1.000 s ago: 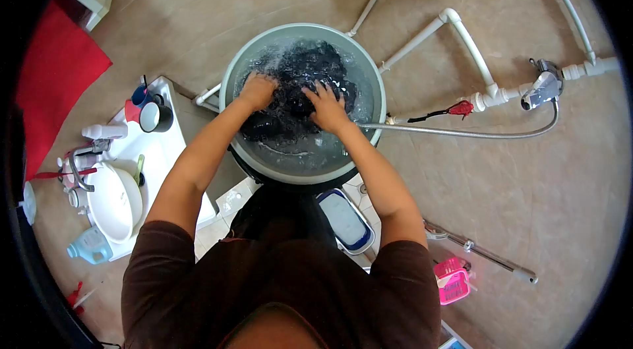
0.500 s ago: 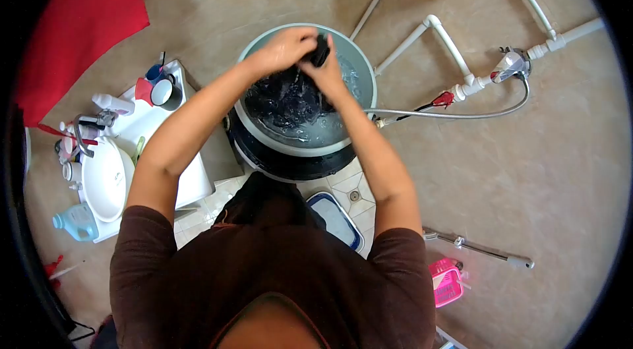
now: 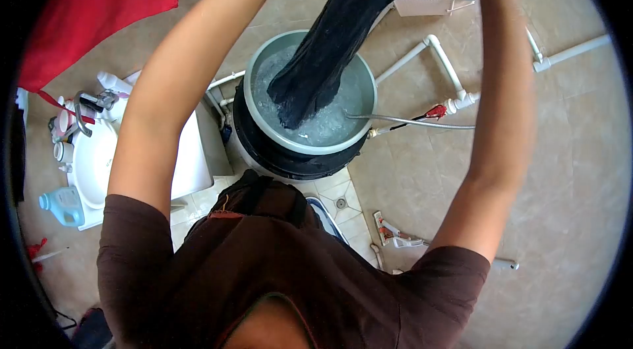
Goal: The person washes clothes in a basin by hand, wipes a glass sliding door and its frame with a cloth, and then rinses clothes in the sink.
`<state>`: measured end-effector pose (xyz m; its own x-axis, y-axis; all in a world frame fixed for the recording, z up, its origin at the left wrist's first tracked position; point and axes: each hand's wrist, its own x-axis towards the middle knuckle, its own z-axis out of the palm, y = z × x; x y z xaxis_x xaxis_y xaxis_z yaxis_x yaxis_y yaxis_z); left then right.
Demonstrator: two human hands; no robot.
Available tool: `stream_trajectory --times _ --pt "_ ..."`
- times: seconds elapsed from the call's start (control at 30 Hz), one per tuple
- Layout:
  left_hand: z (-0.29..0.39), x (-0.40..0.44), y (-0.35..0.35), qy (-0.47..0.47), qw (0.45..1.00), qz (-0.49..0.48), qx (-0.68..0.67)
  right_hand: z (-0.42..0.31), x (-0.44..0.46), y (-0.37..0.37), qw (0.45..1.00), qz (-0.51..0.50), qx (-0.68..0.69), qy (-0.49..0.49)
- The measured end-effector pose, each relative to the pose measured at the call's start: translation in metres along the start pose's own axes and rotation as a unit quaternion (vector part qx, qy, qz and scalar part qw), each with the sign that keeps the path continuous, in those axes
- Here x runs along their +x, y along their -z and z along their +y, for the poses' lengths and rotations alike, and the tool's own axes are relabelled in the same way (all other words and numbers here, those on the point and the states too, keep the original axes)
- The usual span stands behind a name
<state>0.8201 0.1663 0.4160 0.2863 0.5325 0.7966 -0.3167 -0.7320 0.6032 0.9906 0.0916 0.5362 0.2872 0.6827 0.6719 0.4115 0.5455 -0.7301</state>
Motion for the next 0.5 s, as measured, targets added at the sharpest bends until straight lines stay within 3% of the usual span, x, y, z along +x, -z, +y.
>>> stream_trajectory --times 0.1,0.13,0.17,0.2,0.23,0.3,0.33,0.4,0.43,0.5 --pt "-0.067 -0.088 -0.01 0.036 0.988 -0.016 0.147 -0.002 0.042 0.02 0.998 0.038 0.035 -0.03" --pt "-0.085 -0.119 -0.015 0.159 0.973 -0.116 0.123 -0.005 0.025 0.012 0.998 0.008 0.055 0.035" --pt "-0.117 -0.15 -0.028 0.165 0.976 -0.138 0.036 -0.002 0.017 0.006 0.998 0.015 0.06 0.021" --pt "-0.114 -0.172 -0.038 0.255 0.951 -0.17 -0.039 0.004 0.012 0.004 0.998 0.022 0.065 0.006" --pt "-0.104 -0.185 -0.047 0.305 0.945 -0.084 -0.083 0.026 0.015 0.01 0.997 0.0 0.072 -0.027" --pt "-0.154 -0.215 -0.059 0.358 0.933 -0.014 0.015 0.049 -0.007 0.011 0.992 -0.048 0.025 -0.118" --pt "-0.148 -0.219 -0.057 0.407 0.904 -0.056 0.114 0.05 -0.032 0.006 0.981 -0.074 -0.03 -0.179" --pt "-0.147 -0.243 -0.05 0.44 0.847 -0.113 0.277 0.139 -0.049 0.025 0.98 -0.138 -0.134 -0.043" --pt "-0.157 -0.258 -0.046 0.458 0.819 -0.16 0.307 0.166 -0.068 0.026 0.966 -0.174 -0.182 -0.055" --pt "-0.176 -0.296 -0.041 0.385 0.825 -0.18 0.372 0.213 -0.116 0.024 0.932 -0.24 -0.263 -0.066"
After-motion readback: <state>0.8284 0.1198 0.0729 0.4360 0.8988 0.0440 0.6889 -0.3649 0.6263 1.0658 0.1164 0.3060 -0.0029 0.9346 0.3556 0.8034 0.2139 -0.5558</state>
